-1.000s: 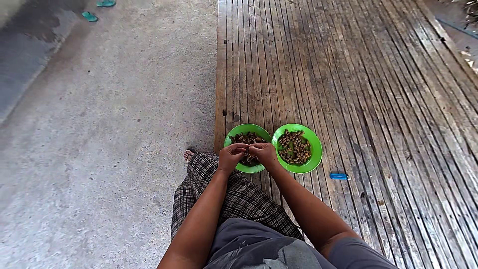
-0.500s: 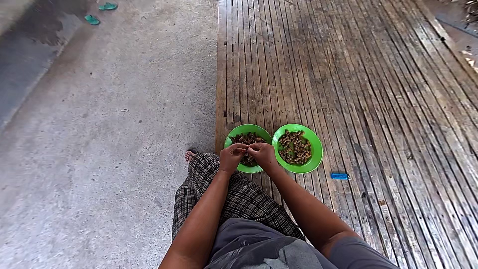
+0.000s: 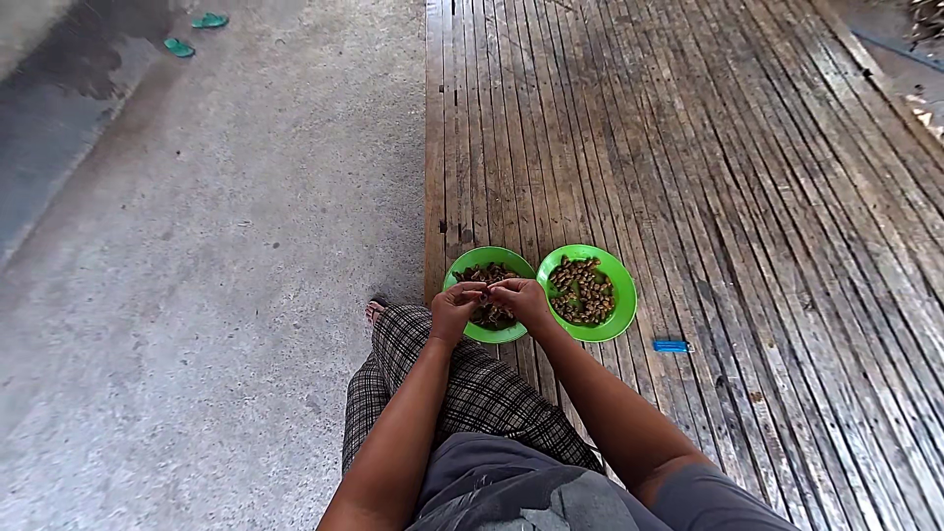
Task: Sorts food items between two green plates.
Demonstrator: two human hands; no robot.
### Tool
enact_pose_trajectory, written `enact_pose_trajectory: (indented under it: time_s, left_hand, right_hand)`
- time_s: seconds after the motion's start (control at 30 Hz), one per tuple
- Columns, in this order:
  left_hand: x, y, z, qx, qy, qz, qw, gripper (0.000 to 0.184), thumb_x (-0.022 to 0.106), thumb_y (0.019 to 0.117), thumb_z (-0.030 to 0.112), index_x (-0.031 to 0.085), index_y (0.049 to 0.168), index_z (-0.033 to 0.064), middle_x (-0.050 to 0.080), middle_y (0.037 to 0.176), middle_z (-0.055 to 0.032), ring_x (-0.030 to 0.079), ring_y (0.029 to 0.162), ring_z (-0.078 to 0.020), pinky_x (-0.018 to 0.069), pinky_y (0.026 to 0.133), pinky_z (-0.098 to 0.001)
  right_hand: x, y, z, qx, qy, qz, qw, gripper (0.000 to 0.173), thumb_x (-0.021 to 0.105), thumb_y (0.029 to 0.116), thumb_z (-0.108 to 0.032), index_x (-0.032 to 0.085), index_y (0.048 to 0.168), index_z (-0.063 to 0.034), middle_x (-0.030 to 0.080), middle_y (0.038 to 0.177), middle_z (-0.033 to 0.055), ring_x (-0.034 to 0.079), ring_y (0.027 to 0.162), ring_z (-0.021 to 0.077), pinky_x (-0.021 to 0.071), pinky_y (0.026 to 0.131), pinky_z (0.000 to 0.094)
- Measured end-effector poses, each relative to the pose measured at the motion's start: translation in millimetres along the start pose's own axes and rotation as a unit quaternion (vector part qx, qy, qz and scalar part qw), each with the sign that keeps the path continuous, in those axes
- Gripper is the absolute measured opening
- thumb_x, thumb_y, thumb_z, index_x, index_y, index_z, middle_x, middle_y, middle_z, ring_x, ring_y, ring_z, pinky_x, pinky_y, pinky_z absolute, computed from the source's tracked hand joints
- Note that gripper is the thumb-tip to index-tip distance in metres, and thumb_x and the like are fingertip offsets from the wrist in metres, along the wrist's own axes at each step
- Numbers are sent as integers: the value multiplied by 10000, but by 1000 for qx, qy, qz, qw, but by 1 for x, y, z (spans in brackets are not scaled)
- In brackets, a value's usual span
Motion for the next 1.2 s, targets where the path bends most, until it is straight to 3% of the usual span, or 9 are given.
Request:
enact_pose_trajectory:
  time_s: [0.17,0.27,0.53,0.73,0.87,1.03,1.13,1.2]
  left_hand:
    - [-1,-1,2,-9,-11,-10,1000,231,756,897,3,743,1127,-8,776,1006,-106,753,915,-181,618,887,-342]
    - [0,-2,4,-4,-21,-16,1000,214,743,903,-10,738,1117,-14,774,1000,-115,755,906,-191,622,883,-349]
    - [-7,-3,3,1,-157,13,987,258,728,900,-45,694,1155,-64,750,1034,-170,735,933,-231,607,895,-387]
    - [-7,-4,3,0,-180,17,984,226,735,903,-26,703,1125,-51,744,1057,-178,731,969,-256,601,918,-409]
    - [-8,-2,-1,10,-159,15,987,170,740,900,-18,737,1070,-21,729,1086,-165,705,1006,-262,593,919,-409]
    - [-5,-3,0,21,-139,14,990,169,726,892,-58,737,1059,-33,742,1057,-138,711,972,-209,590,910,-357]
    - [-5,-3,2,19,-136,18,990,180,733,890,-51,735,1070,-34,746,1043,-142,717,963,-208,593,901,-357]
    - [-5,-3,3,10,-123,20,992,195,738,893,-40,727,1088,-31,750,1046,-140,725,962,-205,597,901,-352]
  right_hand:
    - [0,1,1,-16,-56,-8,998,237,729,968,-316,790,1044,-100,772,894,18,726,795,92,605,803,326]
    - [0,1,3,-22,-58,0,998,222,729,968,-291,784,1023,-83,766,871,27,720,780,93,600,797,333]
    - [8,0,-3,-13,93,3,996,200,712,984,-205,759,1068,-29,764,915,70,726,813,122,605,788,293]
    - [-3,0,3,-60,-40,65,995,194,692,997,-223,751,1109,-76,760,977,56,724,869,134,598,848,363]
    - [0,-3,6,-73,-139,25,987,291,704,979,-204,701,1251,-102,764,1099,51,738,975,141,597,921,374]
    - [10,-8,-2,-65,-59,38,995,202,692,993,-268,781,1084,-110,768,946,34,731,830,116,612,821,351]
    - [11,-11,-2,-144,-133,58,979,177,695,987,-238,788,1090,-128,774,1025,21,732,911,99,604,871,341]
    - [11,-13,-1,-210,-197,69,955,192,670,988,-216,789,1099,-114,765,1057,64,731,957,165,595,893,388]
Point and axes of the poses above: each hand's wrist, its own y-axis towards the middle knuckle, its own x-axis out of the palm, z = x × y, the point moved 1 cm from there along y, towards the middle knuckle
